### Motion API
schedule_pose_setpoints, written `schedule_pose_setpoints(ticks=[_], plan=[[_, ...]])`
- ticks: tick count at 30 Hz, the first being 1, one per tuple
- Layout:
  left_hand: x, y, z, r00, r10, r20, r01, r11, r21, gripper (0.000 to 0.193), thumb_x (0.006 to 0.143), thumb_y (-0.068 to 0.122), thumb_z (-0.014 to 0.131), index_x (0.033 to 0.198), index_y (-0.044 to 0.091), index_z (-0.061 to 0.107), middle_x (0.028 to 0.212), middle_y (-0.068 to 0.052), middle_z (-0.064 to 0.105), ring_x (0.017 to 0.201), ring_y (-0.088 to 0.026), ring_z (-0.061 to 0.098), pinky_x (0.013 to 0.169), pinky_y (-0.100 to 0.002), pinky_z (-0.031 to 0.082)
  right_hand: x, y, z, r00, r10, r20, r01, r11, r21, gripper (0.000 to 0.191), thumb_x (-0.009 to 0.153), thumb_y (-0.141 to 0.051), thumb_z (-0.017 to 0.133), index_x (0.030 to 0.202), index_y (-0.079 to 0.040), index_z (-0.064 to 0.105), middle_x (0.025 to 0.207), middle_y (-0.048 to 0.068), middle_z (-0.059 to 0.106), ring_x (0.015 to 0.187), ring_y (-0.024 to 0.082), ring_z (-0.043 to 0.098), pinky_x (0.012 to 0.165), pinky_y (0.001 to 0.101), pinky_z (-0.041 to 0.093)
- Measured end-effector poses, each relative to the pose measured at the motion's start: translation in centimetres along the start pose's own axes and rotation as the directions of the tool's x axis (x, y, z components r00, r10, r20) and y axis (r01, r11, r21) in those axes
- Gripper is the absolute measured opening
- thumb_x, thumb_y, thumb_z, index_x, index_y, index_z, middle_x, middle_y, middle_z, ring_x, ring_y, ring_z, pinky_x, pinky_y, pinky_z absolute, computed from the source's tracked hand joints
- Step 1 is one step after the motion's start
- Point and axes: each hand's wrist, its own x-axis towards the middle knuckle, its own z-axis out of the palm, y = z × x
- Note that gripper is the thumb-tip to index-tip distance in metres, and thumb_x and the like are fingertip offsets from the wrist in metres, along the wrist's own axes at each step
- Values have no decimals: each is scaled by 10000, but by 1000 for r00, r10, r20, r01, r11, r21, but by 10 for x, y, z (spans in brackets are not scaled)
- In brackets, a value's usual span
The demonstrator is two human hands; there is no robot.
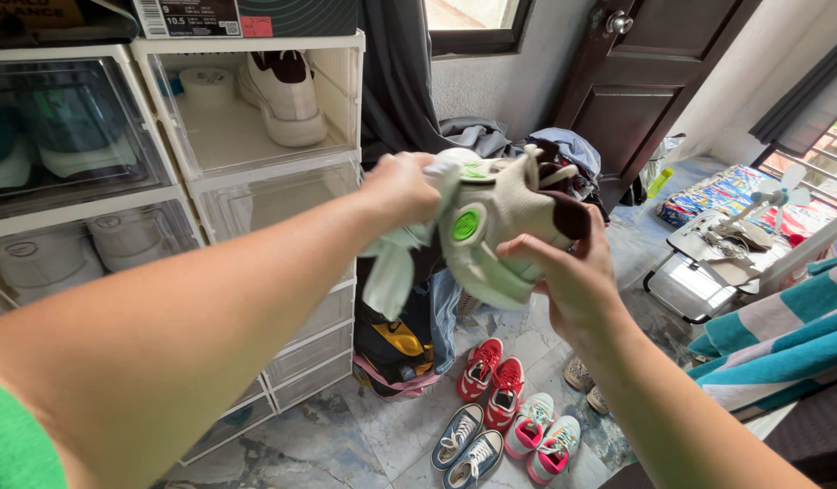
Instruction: The person wipes each shoe with a white cloth, turning the shoes to clean different sides, then places the cleaned pairs into the drawers of a clear plastic shoe rack, picking up additional pairs from the floor.
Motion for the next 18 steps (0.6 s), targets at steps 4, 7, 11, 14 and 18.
schedule_pose_setpoints(ticks=[4,7,11,14,18], plan=[[-25,17,16,992,107,-63,-110,993,-44,548,796,211,640,1314,388,670,1362,-148,556,1215,-387,610,1066,-431,479,9,-7,1,997,6,-71,-11,997,-73,715,632,-28,839,1252,-142,500,1137,78,647,998,237,705,686,404,645],[-35,32,14,980,182,-78,-182,983,13,569,788,175,663,1313,393,674,1326,-135,567,1205,-389,581,1037,-446,464,14,-6,-8,995,16,-99,-28,993,-116,746,627,-71,869,1270,-155,500,1180,62,634,1057,229,700,704,418,665],[-44,49,4,951,303,55,-301,953,-41,608,730,141,707,1283,392,705,1300,-138,605,1143,-332,662,971,-386,544,22,0,-18,995,10,-95,-18,996,-86,731,627,-133,873,1262,-149,512,1187,51,648,1054,232,713,662,484,676],[-46,58,2,910,381,167,-373,925,-76,691,639,76,722,1283,323,693,1183,-132,675,1033,-283,717,892,-363,578,26,2,-23,997,10,-82,-19,994,-110,637,692,-187,862,1246,-117,555,1142,72,681,972,261,734,650,499,665],[-35,54,4,899,324,296,-180,887,-425,671,553,-1,693,1194,197,693,968,-123,749,866,-251,761,763,-392,638,26,-1,-35,994,-28,-102,15,992,-123,617,679,-148,843,1229,-138,564,1119,57,680,948,233,741,629,480,673]])
